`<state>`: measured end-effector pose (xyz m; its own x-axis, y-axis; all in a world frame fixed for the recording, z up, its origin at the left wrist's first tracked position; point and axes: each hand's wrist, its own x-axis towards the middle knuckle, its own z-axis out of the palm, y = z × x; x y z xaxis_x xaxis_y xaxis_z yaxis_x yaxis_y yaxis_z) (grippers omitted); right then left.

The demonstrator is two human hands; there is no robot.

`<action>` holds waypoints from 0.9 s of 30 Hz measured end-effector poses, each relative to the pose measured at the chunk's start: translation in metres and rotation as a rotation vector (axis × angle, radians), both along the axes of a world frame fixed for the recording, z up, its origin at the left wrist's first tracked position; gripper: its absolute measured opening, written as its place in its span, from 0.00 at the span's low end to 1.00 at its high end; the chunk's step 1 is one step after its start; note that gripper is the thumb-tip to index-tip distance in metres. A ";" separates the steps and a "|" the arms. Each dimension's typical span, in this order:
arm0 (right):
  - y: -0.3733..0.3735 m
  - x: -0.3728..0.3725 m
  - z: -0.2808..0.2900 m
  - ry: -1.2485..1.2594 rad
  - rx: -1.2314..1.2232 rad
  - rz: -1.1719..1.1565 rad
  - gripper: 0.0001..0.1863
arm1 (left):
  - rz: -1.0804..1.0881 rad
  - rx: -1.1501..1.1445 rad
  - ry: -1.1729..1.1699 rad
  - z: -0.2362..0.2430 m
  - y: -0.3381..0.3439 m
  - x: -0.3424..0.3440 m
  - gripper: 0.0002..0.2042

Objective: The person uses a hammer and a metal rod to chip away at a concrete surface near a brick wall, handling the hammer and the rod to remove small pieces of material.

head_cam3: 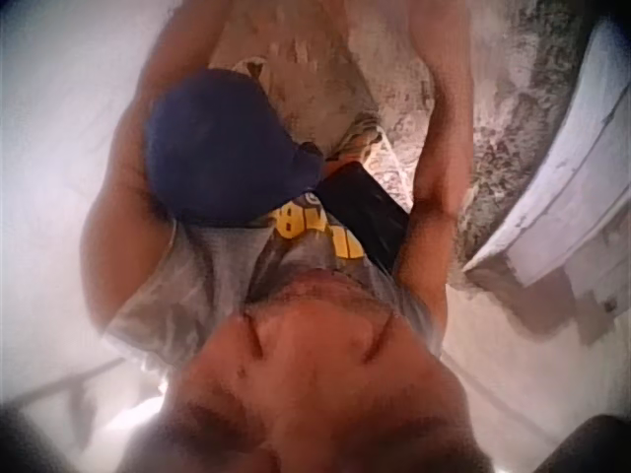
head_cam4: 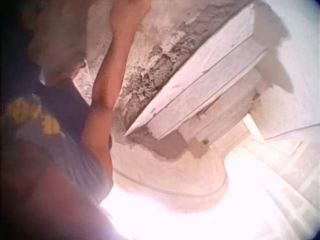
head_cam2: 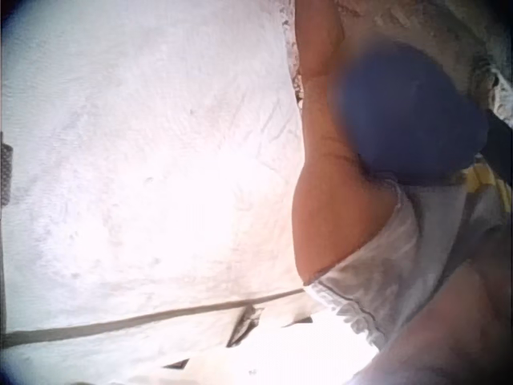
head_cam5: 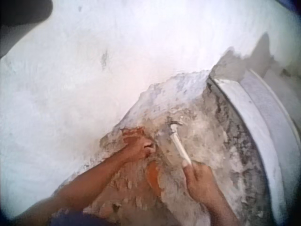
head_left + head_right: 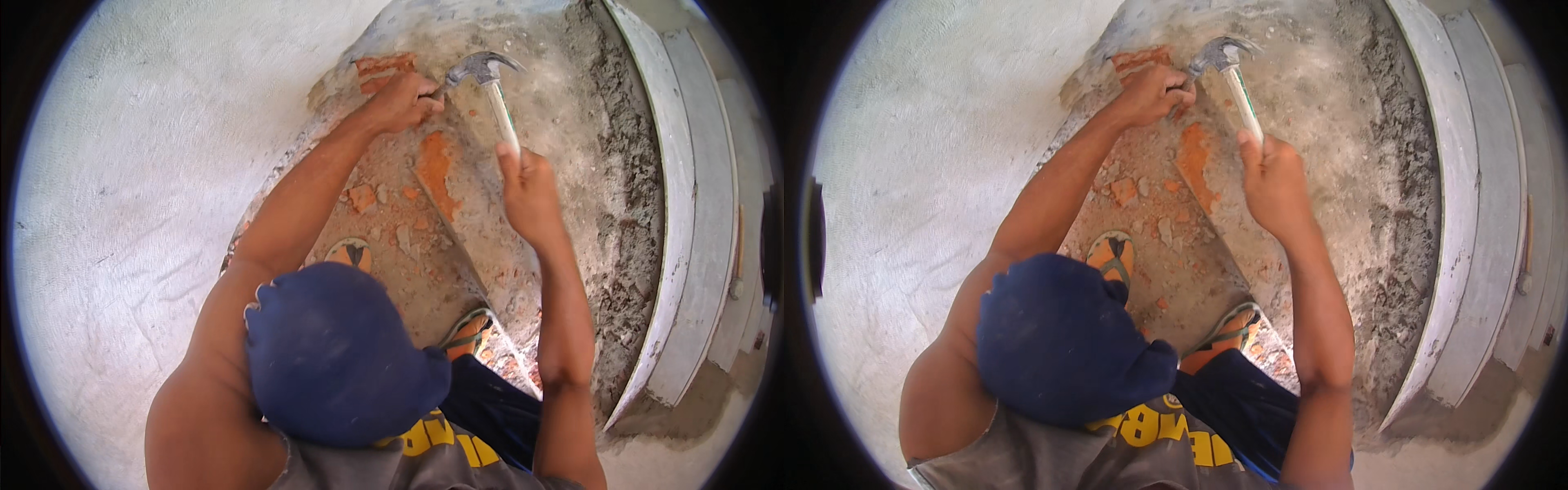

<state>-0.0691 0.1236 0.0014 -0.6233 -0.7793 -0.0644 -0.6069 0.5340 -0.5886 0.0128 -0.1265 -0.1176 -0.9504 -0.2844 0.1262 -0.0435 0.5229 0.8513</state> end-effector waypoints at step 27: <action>-0.007 0.000 0.026 -0.062 -0.865 0.089 0.21 | 0.102 -0.052 -0.096 -0.007 -0.011 0.002 0.10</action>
<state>-0.0690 0.1171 0.0274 -0.5724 -0.6161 0.5411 -0.5789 -0.1638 -0.7988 0.0152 -0.1378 -0.1246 -0.9252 -0.3756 0.0534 -0.1783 0.5547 0.8127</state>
